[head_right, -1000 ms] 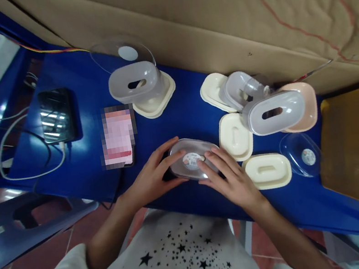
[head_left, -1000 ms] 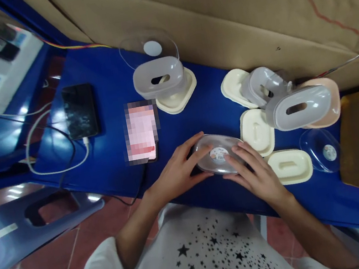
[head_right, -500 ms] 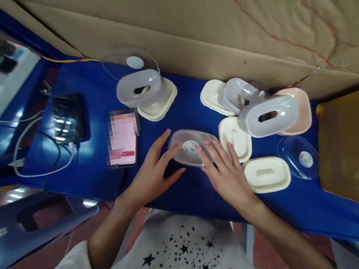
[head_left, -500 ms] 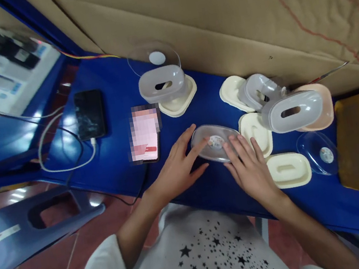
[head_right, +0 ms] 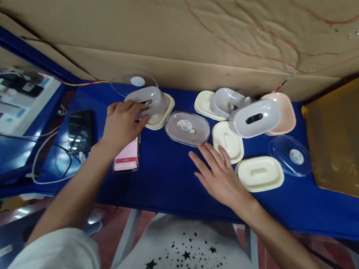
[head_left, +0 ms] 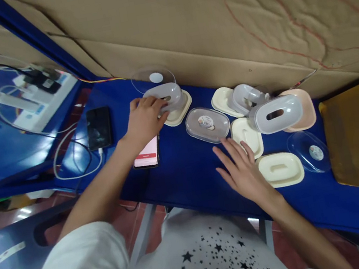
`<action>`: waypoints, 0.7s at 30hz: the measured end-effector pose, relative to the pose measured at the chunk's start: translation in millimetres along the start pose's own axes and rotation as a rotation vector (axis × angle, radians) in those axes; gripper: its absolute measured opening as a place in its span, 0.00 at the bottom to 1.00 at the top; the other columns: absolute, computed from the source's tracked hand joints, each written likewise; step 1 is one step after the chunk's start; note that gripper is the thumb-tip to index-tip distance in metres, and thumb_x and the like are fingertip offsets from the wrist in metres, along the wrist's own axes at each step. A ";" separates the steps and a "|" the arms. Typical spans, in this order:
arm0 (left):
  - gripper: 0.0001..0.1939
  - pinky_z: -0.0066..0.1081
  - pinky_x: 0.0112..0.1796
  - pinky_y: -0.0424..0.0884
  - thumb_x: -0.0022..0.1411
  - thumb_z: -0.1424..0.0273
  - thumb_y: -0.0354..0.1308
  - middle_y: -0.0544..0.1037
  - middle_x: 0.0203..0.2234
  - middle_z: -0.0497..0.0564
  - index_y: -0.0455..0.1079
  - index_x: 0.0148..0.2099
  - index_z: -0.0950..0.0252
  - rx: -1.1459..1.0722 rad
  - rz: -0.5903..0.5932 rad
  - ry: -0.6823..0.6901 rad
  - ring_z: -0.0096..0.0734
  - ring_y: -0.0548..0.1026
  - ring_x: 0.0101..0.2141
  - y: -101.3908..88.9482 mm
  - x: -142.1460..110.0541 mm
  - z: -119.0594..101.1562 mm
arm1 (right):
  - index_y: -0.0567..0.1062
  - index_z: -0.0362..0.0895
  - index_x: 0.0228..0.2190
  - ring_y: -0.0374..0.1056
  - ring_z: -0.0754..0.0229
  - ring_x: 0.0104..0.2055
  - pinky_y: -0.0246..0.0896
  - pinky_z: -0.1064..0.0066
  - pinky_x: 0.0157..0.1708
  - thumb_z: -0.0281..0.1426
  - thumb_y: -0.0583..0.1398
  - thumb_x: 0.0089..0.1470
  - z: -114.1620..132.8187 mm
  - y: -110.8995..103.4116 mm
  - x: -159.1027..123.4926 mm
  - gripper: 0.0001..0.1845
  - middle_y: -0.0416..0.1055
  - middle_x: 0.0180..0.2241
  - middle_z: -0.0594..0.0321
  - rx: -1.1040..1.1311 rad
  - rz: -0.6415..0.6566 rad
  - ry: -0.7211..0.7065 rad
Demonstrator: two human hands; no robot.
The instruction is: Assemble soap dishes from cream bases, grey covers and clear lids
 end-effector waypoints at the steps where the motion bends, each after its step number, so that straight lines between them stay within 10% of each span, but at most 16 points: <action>1: 0.18 0.59 0.66 0.62 0.76 0.62 0.59 0.81 0.58 0.60 0.76 0.61 0.64 0.023 0.020 -0.007 0.57 0.76 0.61 2.4 -0.2 -6.3 | 0.55 0.47 0.79 0.61 0.40 0.77 0.51 0.38 0.77 0.32 0.59 0.75 3.1 2.3 -5.7 0.38 0.62 0.76 0.44 0.007 0.011 -0.013; 7: 0.36 0.64 0.68 0.55 0.67 0.60 0.67 0.74 0.68 0.69 0.67 0.72 0.65 0.083 0.123 0.047 0.68 0.67 0.69 14.1 -1.8 -46.7 | 0.68 0.46 0.72 0.61 0.43 0.76 0.50 0.42 0.77 0.32 0.59 0.75 18.2 14.4 -21.6 0.29 0.65 0.75 0.46 0.070 0.038 -0.015; 21: 0.29 0.60 0.64 0.58 0.69 0.67 0.62 0.81 0.58 0.63 0.65 0.70 0.63 -0.004 0.074 -0.010 0.63 0.75 0.60 9.7 10.8 -44.9 | 0.68 0.47 0.71 0.59 0.42 0.77 0.57 0.42 0.74 0.32 0.59 0.75 15.1 22.4 -37.0 0.27 0.64 0.75 0.46 0.221 0.004 0.114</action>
Point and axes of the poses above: each hand's wrist, its own x-axis towards the middle knuckle, its own y-axis out of the palm, z = x × y, the point moved 5 cm from there along x, towards the middle knuckle
